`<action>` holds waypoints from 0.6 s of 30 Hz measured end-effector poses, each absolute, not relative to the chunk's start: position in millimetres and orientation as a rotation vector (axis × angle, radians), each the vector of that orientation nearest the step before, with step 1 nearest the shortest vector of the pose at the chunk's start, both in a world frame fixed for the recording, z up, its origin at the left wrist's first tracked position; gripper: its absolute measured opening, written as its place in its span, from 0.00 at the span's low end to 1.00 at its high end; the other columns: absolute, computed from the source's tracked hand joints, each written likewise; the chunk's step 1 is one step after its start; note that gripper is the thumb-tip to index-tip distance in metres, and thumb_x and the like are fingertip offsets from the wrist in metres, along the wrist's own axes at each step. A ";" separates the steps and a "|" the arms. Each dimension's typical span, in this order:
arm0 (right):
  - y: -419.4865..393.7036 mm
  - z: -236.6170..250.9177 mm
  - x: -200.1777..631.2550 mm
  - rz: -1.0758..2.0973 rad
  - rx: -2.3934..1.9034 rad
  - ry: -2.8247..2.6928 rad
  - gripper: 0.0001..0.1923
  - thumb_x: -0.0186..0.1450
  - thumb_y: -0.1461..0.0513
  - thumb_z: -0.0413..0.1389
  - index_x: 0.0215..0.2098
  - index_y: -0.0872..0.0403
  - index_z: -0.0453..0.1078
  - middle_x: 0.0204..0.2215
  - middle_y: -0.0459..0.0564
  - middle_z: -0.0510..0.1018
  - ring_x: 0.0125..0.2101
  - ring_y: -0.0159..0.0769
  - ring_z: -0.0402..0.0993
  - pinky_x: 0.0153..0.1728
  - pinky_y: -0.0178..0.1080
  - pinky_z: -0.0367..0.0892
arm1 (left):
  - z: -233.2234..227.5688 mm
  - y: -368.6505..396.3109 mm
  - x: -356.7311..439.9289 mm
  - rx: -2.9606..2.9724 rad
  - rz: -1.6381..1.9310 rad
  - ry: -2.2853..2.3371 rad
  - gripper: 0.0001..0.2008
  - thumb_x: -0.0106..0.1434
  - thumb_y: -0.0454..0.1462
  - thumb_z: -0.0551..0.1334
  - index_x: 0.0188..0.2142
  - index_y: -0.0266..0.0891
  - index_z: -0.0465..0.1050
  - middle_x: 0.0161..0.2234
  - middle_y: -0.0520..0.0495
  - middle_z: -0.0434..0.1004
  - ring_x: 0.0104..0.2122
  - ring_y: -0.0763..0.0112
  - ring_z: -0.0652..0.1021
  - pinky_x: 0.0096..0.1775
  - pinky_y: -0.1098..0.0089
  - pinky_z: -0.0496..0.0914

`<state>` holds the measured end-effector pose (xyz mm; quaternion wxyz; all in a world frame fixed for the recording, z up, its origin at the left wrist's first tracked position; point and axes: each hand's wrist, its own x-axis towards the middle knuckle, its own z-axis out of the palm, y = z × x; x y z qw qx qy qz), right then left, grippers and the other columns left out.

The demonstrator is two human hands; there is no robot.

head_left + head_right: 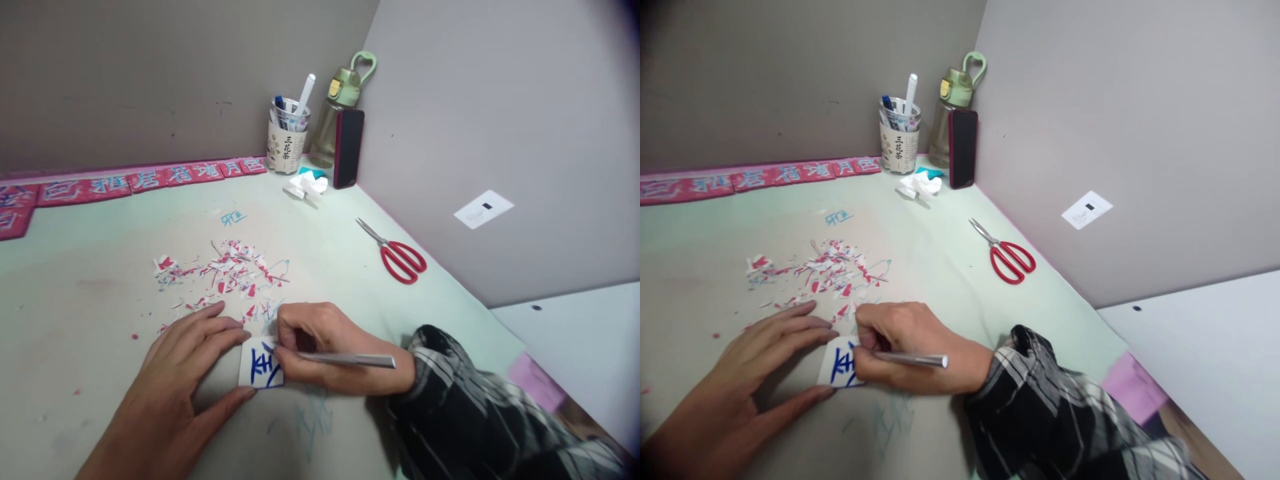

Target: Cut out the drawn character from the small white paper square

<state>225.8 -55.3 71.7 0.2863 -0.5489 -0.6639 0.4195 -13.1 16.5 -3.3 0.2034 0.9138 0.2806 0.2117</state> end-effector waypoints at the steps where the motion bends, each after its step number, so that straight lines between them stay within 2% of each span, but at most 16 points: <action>1: -55.3 71.7 226.1 1.123 -1.463 -1.775 0.13 0.64 0.66 0.59 0.28 0.52 0.58 0.24 0.38 0.64 0.23 0.26 0.56 0.27 0.31 0.53 | -3.4 16.8 -13.0 2.554 0.594 0.782 0.21 0.66 0.53 0.62 0.56 0.57 0.64 0.55 0.52 0.74 0.62 0.53 0.68 0.60 0.50 0.63; 18: -54.5 76.0 232.1 1.130 -1.453 -1.887 0.12 0.64 0.65 0.58 0.28 0.51 0.59 0.24 0.38 0.66 0.24 0.27 0.58 0.27 0.32 0.54 | -3.9 15.3 -14.9 2.551 0.583 0.794 0.21 0.66 0.53 0.61 0.56 0.57 0.64 0.54 0.52 0.74 0.62 0.53 0.68 0.60 0.50 0.64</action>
